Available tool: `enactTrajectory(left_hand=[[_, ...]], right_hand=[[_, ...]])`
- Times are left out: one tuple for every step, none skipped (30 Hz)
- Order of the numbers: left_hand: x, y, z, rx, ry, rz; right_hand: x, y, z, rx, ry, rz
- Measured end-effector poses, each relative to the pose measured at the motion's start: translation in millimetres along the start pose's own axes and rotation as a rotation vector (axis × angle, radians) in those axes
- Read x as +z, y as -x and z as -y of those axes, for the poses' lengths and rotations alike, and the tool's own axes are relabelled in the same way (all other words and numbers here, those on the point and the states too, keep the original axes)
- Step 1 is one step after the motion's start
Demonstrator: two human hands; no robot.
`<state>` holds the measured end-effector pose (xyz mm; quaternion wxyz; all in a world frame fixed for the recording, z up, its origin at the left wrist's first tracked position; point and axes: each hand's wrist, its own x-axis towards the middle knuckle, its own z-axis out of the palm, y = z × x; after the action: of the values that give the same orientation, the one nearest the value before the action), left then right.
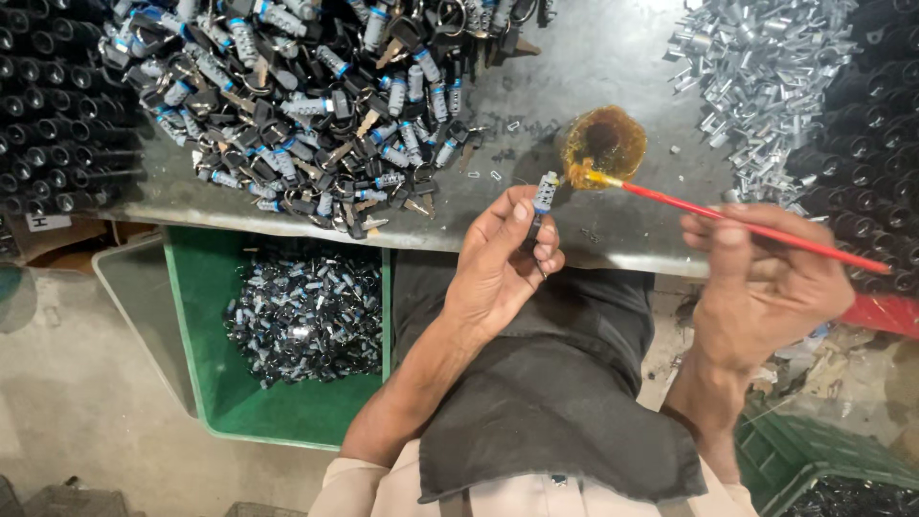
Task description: The person picks small metal lock components from a pile on the workbench, uses a red-handled brush to apply a yellow substance from a container onto a part, then fits the parts together by hand and places finished pieces with the pile, repeating the cycle.
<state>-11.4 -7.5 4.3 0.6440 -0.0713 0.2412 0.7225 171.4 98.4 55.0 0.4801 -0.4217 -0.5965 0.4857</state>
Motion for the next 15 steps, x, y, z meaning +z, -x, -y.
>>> enactTrajectory(left_hand=[[1,1,0,0.014,-0.005,0.002],[3,1,1,0.014,-0.02,-0.003],[6,0,0,0.016,-0.036,-0.007],[10,0,-1,0.018,-0.053,-0.011],[15,0,-3,0.021,-0.048,-0.007],[21,2,-7,0.024,-0.042,-0.002],[28,4,-12,0.027,-0.036,0.003],[33,11,-22,0.144,-0.434,0.137],[37,23,-37,0.256,-0.833,0.271],[39,34,-53,0.368,-1.232,0.406],[40,48,-69,0.365,-1.827,0.379],[40,58,-81,0.338,-2.422,0.336],[38,58,-89,0.229,-2.599,0.178],[34,54,-94,0.106,-2.759,-0.008],[28,42,-99,0.062,-2.66,-0.161]], right_hand=[[0,0,0,0.005,-0.075,-0.007],[-2,-1,-1,0.029,-0.191,-0.005],[-1,0,-2,0.039,-0.22,-0.003],[-1,0,-3,0.049,-0.249,-0.001],[1,2,-4,0.046,-0.191,-0.001],[2,2,-4,0.023,-0.128,0.0],[4,2,-2,0.001,-0.065,-0.001],[5,2,0,-0.037,0.004,-0.002],[5,-1,4,-0.064,0.059,0.005],[6,-4,8,-0.091,0.114,0.012],[5,-8,13,-0.102,0.154,0.015],[2,-13,19,-0.076,0.224,0.065],[-1,-17,25,-0.055,0.294,0.116],[-6,-29,28,-0.009,0.386,0.234],[-4,-35,27,0.036,0.468,0.326]])
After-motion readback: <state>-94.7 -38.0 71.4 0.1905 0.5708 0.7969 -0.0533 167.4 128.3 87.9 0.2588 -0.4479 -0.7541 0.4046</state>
